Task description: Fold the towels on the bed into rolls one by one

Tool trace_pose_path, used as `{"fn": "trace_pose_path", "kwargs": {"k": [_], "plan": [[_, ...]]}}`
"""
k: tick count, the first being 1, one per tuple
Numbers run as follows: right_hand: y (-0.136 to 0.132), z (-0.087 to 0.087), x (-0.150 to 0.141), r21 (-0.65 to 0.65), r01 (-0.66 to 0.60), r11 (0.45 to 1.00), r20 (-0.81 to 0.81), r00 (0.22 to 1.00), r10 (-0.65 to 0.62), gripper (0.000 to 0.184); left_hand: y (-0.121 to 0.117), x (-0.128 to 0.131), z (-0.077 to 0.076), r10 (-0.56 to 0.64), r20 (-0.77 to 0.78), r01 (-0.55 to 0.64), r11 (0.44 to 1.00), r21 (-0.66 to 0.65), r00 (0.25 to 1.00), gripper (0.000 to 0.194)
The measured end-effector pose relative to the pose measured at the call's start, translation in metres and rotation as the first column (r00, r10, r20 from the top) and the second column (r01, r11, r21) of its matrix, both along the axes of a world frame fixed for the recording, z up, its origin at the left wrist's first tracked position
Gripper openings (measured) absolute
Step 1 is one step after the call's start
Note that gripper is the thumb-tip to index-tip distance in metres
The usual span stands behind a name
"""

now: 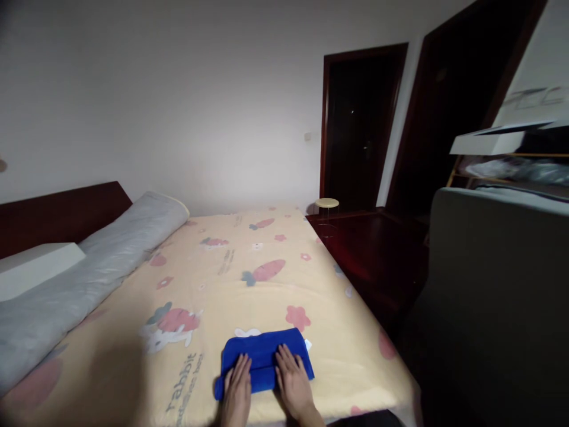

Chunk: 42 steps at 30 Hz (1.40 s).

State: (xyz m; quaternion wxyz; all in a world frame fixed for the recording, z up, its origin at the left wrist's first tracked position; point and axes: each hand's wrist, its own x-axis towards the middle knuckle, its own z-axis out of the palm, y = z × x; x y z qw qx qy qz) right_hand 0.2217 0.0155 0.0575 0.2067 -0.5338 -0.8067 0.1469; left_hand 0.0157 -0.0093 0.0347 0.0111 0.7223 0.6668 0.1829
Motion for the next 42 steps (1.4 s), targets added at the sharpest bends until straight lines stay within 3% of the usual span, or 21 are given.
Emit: {"fn": "trace_pose_path", "kwargs": {"k": [2,5,10,13,16,19,22,23,25,28,30,33,35,39,42], "plan": [[-0.001,0.007,-0.017,-0.043,-0.156,0.987,-0.021,0.988,0.156,0.049,0.006,0.021,0.000,-0.127,0.045,0.130,0.990,-0.058,0.991,0.053],[0.003,0.014,-0.029,-0.106,-0.219,0.970,-0.001,0.975,0.220,0.052,0.013,0.034,0.003,-0.132,0.070,0.140,0.983,-0.117,0.989,0.053],[0.019,0.011,0.002,-0.082,-0.018,0.996,0.080,0.996,0.025,0.053,0.015,0.005,0.016,-0.046,-0.027,0.040,0.983,-0.179,0.999,0.050],[0.025,-0.003,0.037,-0.007,0.136,0.991,0.091,0.987,-0.135,0.051,0.011,-0.022,0.019,0.030,-0.125,-0.052,0.983,-0.178,0.992,0.050],[0.025,-0.020,0.063,0.058,0.190,0.980,0.092,0.977,-0.194,0.048,0.006,-0.042,0.014,0.140,-0.167,-0.162,0.978,-0.130,0.976,0.049],[0.022,-0.029,0.068,0.095,0.258,0.962,0.095,0.959,-0.267,0.051,0.003,-0.050,0.008,0.264,-0.158,-0.271,0.962,-0.031,0.952,0.049],[0.018,-0.029,0.053,0.165,0.361,0.918,0.056,0.926,-0.374,0.056,0.002,-0.046,0.003,0.321,-0.133,-0.312,0.947,0.080,0.938,0.051],[0.016,-0.028,0.045,0.192,0.345,0.919,0.038,0.933,-0.358,0.059,0.002,-0.041,0.000,0.314,-0.119,-0.299,0.945,0.129,0.942,0.050],[0.011,-0.026,0.030,0.222,0.187,0.957,0.026,0.980,-0.198,0.068,0.003,-0.030,-0.010,0.225,-0.102,-0.198,0.955,0.223,0.969,0.051],[0.001,-0.027,0.014,0.185,-0.136,0.973,0.057,0.990,0.127,0.071,0.004,-0.012,-0.031,-0.082,-0.128,0.114,0.958,0.265,0.988,0.058],[-0.003,-0.031,0.011,0.154,-0.234,0.960,0.067,0.972,0.227,0.067,0.003,-0.006,-0.047,-0.231,-0.137,0.259,0.935,0.241,0.963,0.065],[-0.007,-0.040,0.020,0.153,-0.229,0.961,0.080,0.972,0.219,0.066,0.001,-0.010,-0.062,-0.232,-0.124,0.254,0.945,0.207,0.965,0.072],[-0.006,-0.045,0.032,0.181,-0.165,0.970,0.088,0.985,0.151,0.069,-0.001,-0.019,-0.062,-0.201,-0.112,0.219,0.958,0.183,0.973,0.075],[0.001,-0.050,0.052,0.212,-0.023,0.977,0.082,0.997,0.006,0.062,0.000,-0.034,-0.044,-0.136,-0.065,0.140,0.988,0.071,0.989,0.079],[0.006,-0.046,0.052,0.208,0.022,0.978,0.071,0.997,-0.038,0.054,0.006,-0.031,-0.031,-0.050,-0.027,0.049,0.998,-0.050,0.998,0.074]]}}
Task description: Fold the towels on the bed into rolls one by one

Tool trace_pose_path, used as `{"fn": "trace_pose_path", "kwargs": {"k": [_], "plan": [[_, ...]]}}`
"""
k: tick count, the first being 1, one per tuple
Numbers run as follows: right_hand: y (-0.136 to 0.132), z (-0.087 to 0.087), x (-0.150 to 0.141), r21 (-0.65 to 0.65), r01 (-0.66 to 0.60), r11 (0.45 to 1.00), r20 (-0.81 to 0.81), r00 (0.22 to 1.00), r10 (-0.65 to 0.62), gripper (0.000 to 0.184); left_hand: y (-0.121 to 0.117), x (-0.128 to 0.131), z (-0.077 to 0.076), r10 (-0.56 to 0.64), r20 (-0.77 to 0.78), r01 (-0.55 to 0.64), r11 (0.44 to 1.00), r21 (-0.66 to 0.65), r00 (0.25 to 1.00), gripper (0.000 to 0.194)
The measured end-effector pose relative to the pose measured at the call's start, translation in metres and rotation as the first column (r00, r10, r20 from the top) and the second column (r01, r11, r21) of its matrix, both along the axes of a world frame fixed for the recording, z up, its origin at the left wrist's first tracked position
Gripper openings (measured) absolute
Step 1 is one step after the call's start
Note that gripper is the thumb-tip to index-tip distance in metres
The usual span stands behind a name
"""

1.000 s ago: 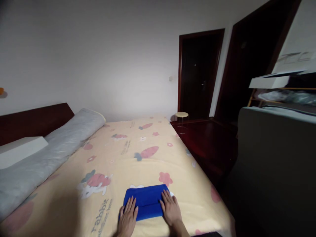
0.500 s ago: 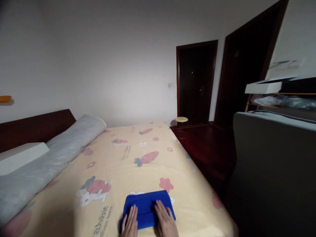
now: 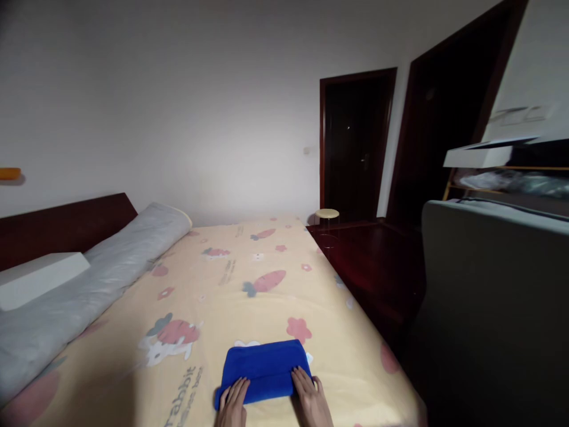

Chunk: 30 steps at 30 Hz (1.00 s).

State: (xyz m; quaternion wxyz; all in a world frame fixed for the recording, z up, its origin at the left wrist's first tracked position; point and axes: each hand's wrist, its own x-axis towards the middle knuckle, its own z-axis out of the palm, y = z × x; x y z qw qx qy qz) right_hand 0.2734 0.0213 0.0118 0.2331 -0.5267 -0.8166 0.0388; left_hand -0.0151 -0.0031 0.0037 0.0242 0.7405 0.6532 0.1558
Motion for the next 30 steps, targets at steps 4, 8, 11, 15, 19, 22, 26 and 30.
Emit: {"fn": "trace_pose_path", "kwargs": {"k": [4,8,11,15,19,22,26,30], "plan": [[-0.002,0.019,-0.012,-0.026,0.041,0.999,-0.031,0.999,-0.042,0.043,0.004,0.013,0.011,0.157,0.002,-0.156,0.983,-0.100,0.988,0.062],[-0.012,0.044,-0.021,-0.093,0.052,0.994,-0.031,0.998,-0.055,0.028,-0.005,0.017,0.022,0.192,-0.022,-0.193,0.977,-0.092,0.981,0.048],[-0.016,0.054,-0.024,-0.143,0.074,0.987,-0.030,0.996,-0.079,0.028,-0.011,0.015,0.029,0.178,-0.037,-0.181,0.976,-0.122,0.983,0.044],[-0.015,0.057,-0.026,-0.177,0.126,0.976,-0.001,0.992,-0.128,0.031,-0.009,0.013,0.039,0.217,0.008,-0.211,0.958,-0.193,0.976,0.045],[-0.014,0.054,-0.032,-0.134,0.161,0.978,0.011,0.987,-0.160,0.047,-0.004,0.020,0.052,0.248,0.017,-0.240,0.949,-0.203,0.969,0.050],[-0.016,0.049,-0.042,-0.141,-0.018,0.990,-0.022,1.000,0.015,0.062,-0.005,0.033,0.052,0.159,0.033,-0.155,0.983,-0.100,0.987,0.054],[-0.017,0.045,-0.062,-0.199,-0.203,0.959,-0.080,0.978,0.190,0.055,-0.008,0.049,0.037,-0.002,0.061,0.004,0.999,-0.036,0.998,0.049],[-0.010,0.047,-0.067,-0.203,-0.176,0.963,-0.080,0.983,0.163,0.048,-0.004,0.046,0.032,-0.063,0.054,0.065,0.997,-0.036,0.997,0.048]]}}
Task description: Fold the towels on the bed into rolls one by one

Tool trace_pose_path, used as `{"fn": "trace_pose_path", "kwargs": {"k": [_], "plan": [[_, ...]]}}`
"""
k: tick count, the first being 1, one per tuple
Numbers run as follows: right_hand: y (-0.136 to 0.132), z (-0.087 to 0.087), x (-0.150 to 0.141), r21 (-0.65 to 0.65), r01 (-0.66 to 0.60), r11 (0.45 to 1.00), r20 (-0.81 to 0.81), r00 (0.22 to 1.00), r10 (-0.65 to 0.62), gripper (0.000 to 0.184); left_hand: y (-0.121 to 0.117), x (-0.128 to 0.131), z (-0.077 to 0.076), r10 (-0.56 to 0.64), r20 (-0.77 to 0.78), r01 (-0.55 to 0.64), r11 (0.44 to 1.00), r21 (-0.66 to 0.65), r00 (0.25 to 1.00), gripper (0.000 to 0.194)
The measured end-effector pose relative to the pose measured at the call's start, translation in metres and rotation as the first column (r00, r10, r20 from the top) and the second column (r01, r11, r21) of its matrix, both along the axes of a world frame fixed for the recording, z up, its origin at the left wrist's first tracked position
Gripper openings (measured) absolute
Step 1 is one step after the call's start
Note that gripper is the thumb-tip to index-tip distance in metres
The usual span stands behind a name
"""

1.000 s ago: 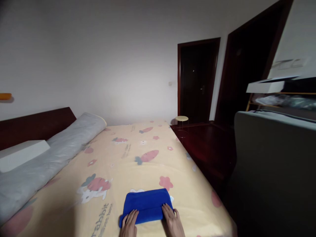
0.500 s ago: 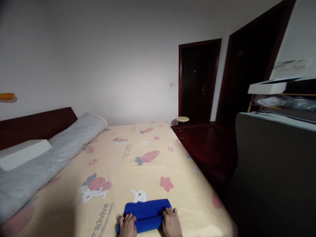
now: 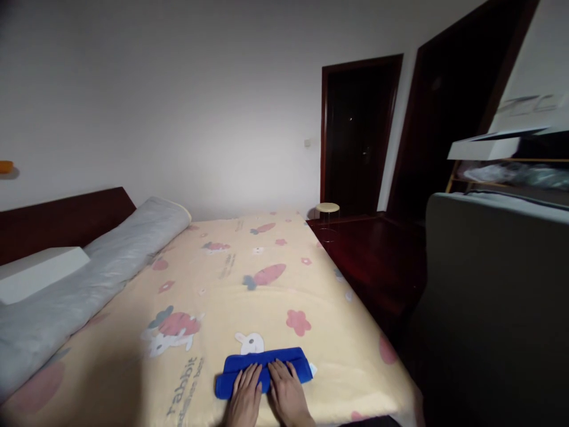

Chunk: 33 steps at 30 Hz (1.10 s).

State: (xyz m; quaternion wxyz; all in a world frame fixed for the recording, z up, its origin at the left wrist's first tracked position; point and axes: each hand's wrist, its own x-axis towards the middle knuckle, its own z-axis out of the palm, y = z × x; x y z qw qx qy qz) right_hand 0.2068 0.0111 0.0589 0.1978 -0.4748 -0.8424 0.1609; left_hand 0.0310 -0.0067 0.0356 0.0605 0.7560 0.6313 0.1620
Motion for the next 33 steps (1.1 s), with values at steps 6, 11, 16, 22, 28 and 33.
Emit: {"fn": "trace_pose_path", "kwargs": {"k": [6,11,16,22,28,33], "plan": [[0.017,-0.005,0.034,0.061,0.211,0.976,0.049,0.976,-0.214,0.047,0.009,-0.035,0.016,0.138,-0.137,-0.151,0.985,-0.090,0.981,0.048],[0.018,-0.017,0.060,0.087,0.343,0.935,0.080,0.933,-0.350,0.046,0.005,-0.062,0.006,0.332,-0.221,-0.326,0.943,0.066,0.917,0.047],[0.006,0.000,0.036,0.089,0.125,0.988,-0.006,0.992,-0.125,0.042,0.006,-0.043,-0.004,0.169,-0.105,-0.141,0.962,0.232,0.980,0.042],[-0.002,0.019,-0.012,0.024,0.045,0.999,-0.081,0.996,-0.043,0.034,0.006,0.010,0.010,0.041,0.007,-0.042,0.994,0.098,0.999,0.044],[0.013,0.007,0.014,0.029,0.159,0.987,0.016,0.987,-0.159,0.047,0.003,-0.019,0.025,0.069,-0.063,-0.076,0.990,-0.115,0.996,0.047],[0.022,-0.003,0.062,0.062,0.299,0.952,0.103,0.947,-0.304,0.045,0.002,-0.062,0.028,0.248,-0.199,-0.272,0.957,-0.103,0.948,0.048]]}}
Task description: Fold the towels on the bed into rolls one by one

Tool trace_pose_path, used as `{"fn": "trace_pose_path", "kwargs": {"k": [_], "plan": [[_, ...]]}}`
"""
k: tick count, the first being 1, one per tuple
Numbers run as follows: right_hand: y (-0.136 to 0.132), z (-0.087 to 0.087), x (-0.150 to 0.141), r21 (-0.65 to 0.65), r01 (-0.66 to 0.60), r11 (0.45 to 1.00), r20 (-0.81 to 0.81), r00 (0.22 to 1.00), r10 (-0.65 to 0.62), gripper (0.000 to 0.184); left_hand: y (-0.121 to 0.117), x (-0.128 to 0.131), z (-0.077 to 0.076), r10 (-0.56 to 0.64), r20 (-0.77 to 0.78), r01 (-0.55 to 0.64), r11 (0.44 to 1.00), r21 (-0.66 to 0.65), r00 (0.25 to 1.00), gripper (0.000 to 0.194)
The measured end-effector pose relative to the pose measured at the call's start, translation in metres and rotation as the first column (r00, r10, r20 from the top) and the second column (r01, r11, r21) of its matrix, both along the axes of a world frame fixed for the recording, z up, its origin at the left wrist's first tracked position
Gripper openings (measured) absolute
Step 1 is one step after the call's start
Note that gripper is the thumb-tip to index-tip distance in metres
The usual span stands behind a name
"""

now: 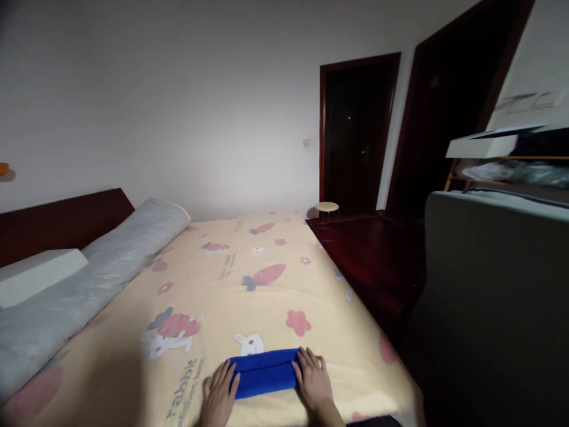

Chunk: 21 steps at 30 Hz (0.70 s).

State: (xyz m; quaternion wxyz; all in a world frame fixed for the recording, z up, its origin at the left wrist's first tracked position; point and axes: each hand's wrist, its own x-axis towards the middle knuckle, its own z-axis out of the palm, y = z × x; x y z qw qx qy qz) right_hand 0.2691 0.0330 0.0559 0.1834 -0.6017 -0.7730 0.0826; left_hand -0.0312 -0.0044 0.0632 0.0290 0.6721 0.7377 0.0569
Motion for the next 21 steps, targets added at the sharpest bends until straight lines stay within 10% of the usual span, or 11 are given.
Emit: {"fn": "trace_pose_path", "kwargs": {"k": [5,12,21], "plan": [[-0.007,0.000,0.004,0.091,0.021,0.996,-0.045,0.999,-0.017,0.044,0.001,0.011,-0.015,0.050,-0.062,-0.032,0.961,0.273,0.997,0.044],[-0.033,-0.004,-0.032,0.140,-0.370,0.918,-0.062,0.922,0.381,0.046,-0.018,0.062,-0.046,-0.464,-0.061,0.455,0.823,0.338,0.884,0.055],[-0.023,-0.032,-0.005,0.149,-0.229,0.962,-0.038,0.971,0.237,0.058,-0.019,0.013,-0.041,-0.223,0.068,0.211,0.966,0.147,0.972,0.074]]}}
